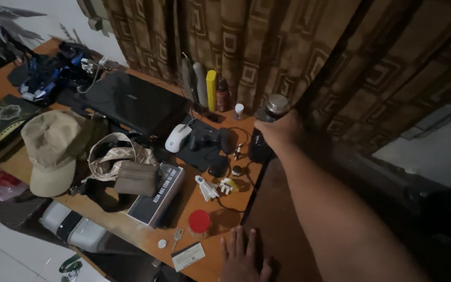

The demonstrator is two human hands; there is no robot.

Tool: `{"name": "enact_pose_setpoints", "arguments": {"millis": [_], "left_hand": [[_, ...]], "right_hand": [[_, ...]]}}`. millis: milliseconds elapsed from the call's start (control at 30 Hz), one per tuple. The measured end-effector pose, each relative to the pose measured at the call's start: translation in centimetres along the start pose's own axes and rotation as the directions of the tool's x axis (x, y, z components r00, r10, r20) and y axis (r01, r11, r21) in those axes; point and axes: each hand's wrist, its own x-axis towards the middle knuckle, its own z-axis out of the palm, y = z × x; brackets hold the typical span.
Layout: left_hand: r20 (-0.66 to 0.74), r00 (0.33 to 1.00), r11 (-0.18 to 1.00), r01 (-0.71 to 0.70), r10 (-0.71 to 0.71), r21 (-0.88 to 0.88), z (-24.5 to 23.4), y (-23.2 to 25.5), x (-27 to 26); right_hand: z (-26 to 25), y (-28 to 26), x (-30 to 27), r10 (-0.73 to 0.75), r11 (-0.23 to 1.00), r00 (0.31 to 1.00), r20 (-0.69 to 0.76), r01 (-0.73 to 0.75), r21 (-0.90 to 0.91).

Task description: Organizing various personal items and electronics on a desk and a side table.

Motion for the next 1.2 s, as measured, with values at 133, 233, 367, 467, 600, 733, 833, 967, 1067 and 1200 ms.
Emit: {"name": "enact_pose_setpoints", "arguments": {"millis": [133,233,367,467,600,733,833,967,1067,1200], "left_hand": [[0.031,0.999,1.0,0.017,-0.018,0.024,0.4,-0.3,0.0],[-0.092,0.996,0.995,-0.004,0.013,0.098,4.6,-1.7,-0.5],[-0.172,0.984,0.989,-0.023,0.049,0.148,6.3,-2.5,-0.4],[-0.108,0.994,0.995,-0.008,0.019,0.095,6.2,-2.5,-0.1],[-0.374,0.924,0.981,-0.004,0.077,0.191,8.3,-2.7,0.3],[-0.635,0.741,0.89,0.116,0.218,0.441,10.1,-3.7,1.5],[-0.732,0.629,0.89,0.138,0.261,0.436,8.9,-2.9,2.4],[-0.802,0.536,0.908,0.141,0.264,0.394,9.3,-2.9,3.6],[-0.817,0.504,0.903,0.149,0.28,0.402,11.0,-3.8,3.4],[-0.781,0.529,0.864,0.16,0.333,0.477,13.9,-5.4,3.0]], "right_hand": [[1.7,1.4,1.7,-0.061,0.997,0.998,-0.015,0.061,0.037],[1.3,0.3,1.9,0.016,0.998,1.0,-0.016,-0.017,-0.064],[1.3,-0.4,2.1,-0.015,1.0,1.0,0.007,0.015,0.014],[0.9,-1.8,2.2,0.047,0.999,0.998,0.036,-0.048,0.011],[2.7,-1.4,4.3,0.07,0.995,0.997,0.009,-0.069,-0.07],[6.3,1.2,7.9,-0.042,0.994,0.998,-0.054,0.047,0.096],[6.0,0.1,7.5,0.012,0.999,0.997,-0.072,-0.008,0.052],[6.6,0.0,7.6,-0.089,0.992,0.989,-0.114,0.098,0.073],[6.8,-0.5,7.4,-0.077,0.99,0.995,-0.063,0.084,0.115],[8.5,0.2,8.5,-0.086,0.993,0.986,-0.145,0.096,0.062]]}}
